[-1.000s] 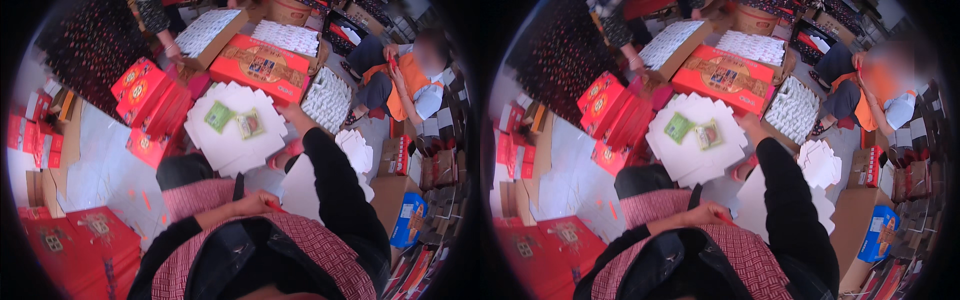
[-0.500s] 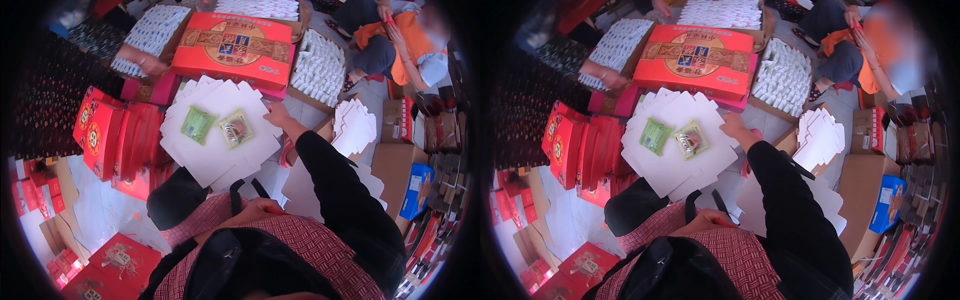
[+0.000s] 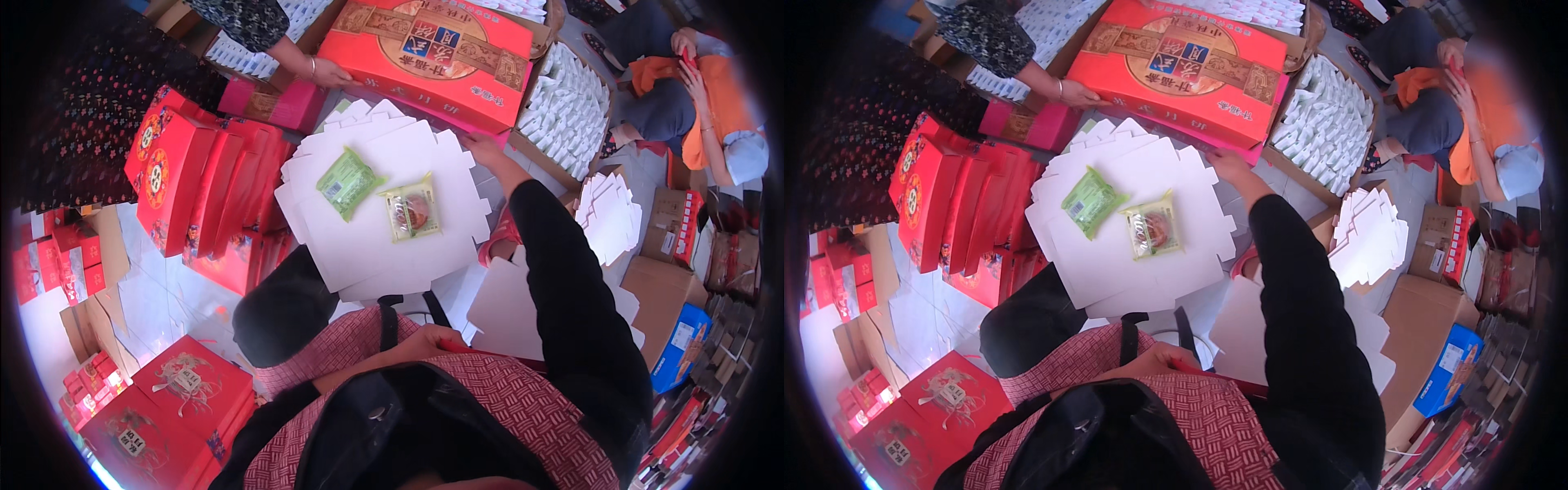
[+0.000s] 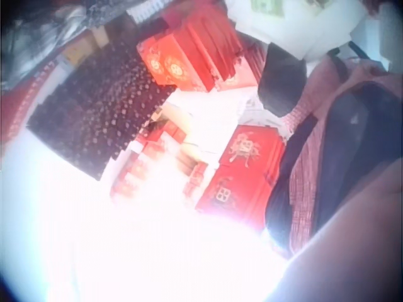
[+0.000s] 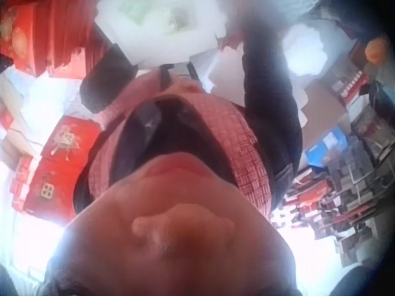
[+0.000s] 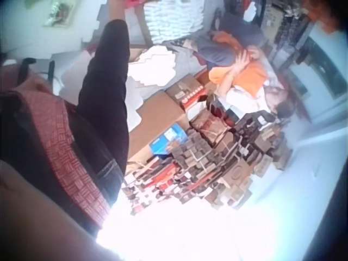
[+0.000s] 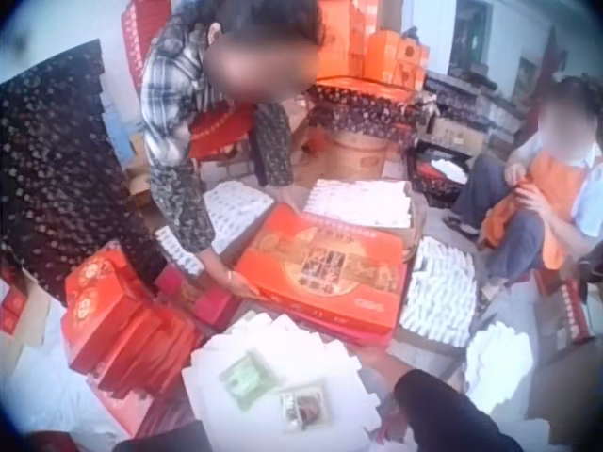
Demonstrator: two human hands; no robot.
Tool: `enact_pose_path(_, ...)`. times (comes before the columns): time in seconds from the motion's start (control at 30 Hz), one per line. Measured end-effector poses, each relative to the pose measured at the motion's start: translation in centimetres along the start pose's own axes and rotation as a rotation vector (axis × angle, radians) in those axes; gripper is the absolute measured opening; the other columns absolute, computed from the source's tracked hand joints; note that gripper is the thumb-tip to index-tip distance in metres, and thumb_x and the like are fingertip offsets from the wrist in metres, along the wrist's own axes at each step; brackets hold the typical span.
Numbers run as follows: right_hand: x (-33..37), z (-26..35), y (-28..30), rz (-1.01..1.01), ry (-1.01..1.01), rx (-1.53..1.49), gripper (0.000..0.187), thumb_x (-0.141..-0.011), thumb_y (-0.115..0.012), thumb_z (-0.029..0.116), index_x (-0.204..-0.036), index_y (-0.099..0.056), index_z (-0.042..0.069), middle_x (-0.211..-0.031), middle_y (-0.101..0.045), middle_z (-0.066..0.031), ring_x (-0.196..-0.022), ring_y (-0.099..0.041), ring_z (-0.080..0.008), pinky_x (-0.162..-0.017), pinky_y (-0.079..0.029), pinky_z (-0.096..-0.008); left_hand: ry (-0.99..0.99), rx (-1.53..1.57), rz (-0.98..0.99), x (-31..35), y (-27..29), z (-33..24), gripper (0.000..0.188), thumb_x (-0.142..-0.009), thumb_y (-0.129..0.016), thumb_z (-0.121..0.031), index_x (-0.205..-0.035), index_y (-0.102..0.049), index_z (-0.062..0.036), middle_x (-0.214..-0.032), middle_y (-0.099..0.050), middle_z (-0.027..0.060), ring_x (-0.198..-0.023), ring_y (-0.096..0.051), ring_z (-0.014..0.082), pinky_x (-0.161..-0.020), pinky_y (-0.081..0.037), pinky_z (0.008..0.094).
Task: The person sits on the floor and repeatedly folds red paper envelopes, inserts small green packets into them, and stacks the finished units. The workspace contains stacks of red envelopes, white paper sheets, and boxes of small items.
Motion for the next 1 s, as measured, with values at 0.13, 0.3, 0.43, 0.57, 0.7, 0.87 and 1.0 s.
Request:
enact_pose_path(0.13,-2.0,5.8,-4.4,0.352,0.114,-0.288,0.048,-0.086,-0.058,0.031,-0.125,-0.049,0.005,-0.123,-0.054,-0.0084,-0.115,-0.047,-0.0173,-0.094,-0.039,-0.0336,0.01,0.018,-0.027,-0.6,1.9,-0.6,0.011,-0.08,-0.067,-0.004,-0.091,-0.067,-0.0009,-0.08,-0.064,0.0015,-0.075,-0.058,0.0076,-0.069,-0.047,0.0203)
enact_pose_path(0.3,-4.5,6.3,-8.7,0.833,-0.293,-0.263,0.052,-0.087,-0.057,0.03,-0.13,-0.044,0.005,-0.125,-0.052,-0.0085,-0.118,-0.044,-0.016,-0.097,-0.037,-0.0321,0.014,0.05,-0.075,-2.0,4.4,-2.1,0.01,-0.081,-0.067,-0.004,-0.09,-0.067,-0.0012,-0.08,-0.064,0.0014,-0.075,-0.058,0.0076,-0.068,-0.046,0.0203)
enact_pose_path(0.43,-7.0,8.4,-9.4,0.903,-0.11,-0.214,0.054,-0.089,-0.055,0.029,-0.135,-0.038,0.006,-0.129,-0.049,-0.0085,-0.12,-0.043,-0.0146,-0.098,-0.037,-0.0307,0.021,0.082,-0.104,-2.9,6.0,-3.4,0.01,-0.081,-0.067,-0.004,-0.09,-0.067,-0.0015,-0.08,-0.064,0.0013,-0.075,-0.057,0.0076,-0.068,-0.046,0.0203)
enact_pose_path(0.57,-8.4,11.2,-10.5,0.871,0.097,-0.494,0.054,-0.091,-0.051,0.034,-0.137,-0.038,0.009,-0.133,-0.046,-0.0068,-0.117,-0.046,-0.0138,-0.096,-0.038,-0.0296,0.029,0.12,-0.12,-3.0,7.4,-3.3,0.009,-0.081,-0.067,-0.005,-0.09,-0.067,-0.0017,-0.08,-0.064,0.0013,-0.075,-0.057,0.0075,-0.068,-0.046,0.0204)
enact_pose_path(0.7,-9.1,14.6,-13.4,1.018,0.196,-0.664,0.057,-0.091,-0.05,0.039,-0.137,-0.037,0.008,-0.134,-0.045,-0.0078,-0.119,-0.045,-0.0154,-0.098,-0.037,-0.0296,0.081,0.17,-0.121,-2.2,7.8,-3.0,0.009,-0.081,-0.067,-0.005,-0.089,-0.067,-0.0019,-0.08,-0.064,0.0012,-0.075,-0.057,0.0075,-0.068,-0.046,0.0204)
enact_pose_path(0.87,-15.8,11.9,-16.2,0.655,0.433,-0.368,0.06,-0.091,-0.047,0.046,-0.135,-0.038,0.007,-0.134,-0.045,-0.0079,-0.116,-0.048,-0.0181,-0.097,-0.038,-0.0309,0.13,0.233,-0.109,-1.9,7.8,-2.5,0.008,-0.081,-0.067,-0.005,-0.089,-0.067,-0.0023,-0.08,-0.064,0.0011,-0.075,-0.057,0.0074,-0.068,-0.046,0.0204)
enact_pose_path(1.0,-14.0,16.3,-16.4,0.817,0.234,-0.334,0.057,-0.093,-0.04,0.05,-0.129,-0.046,0.007,-0.124,-0.053,-0.0089,-0.11,-0.05,-0.0178,-0.095,-0.038,-0.0322,0.139,0.267,-0.103,-1.6,7.4,-1.9,0.008,-0.081,-0.067,-0.005,-0.088,-0.067,-0.0025,-0.08,-0.063,0.001,-0.075,-0.057,0.0074,-0.068,-0.046,0.0204)
Point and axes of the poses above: each hand's wrist, its own x-axis away from the middle knuckle, its own y-axis out of the back of the hand, z = x × y, the point moved 5 cm from there along -x, towards the middle knuckle
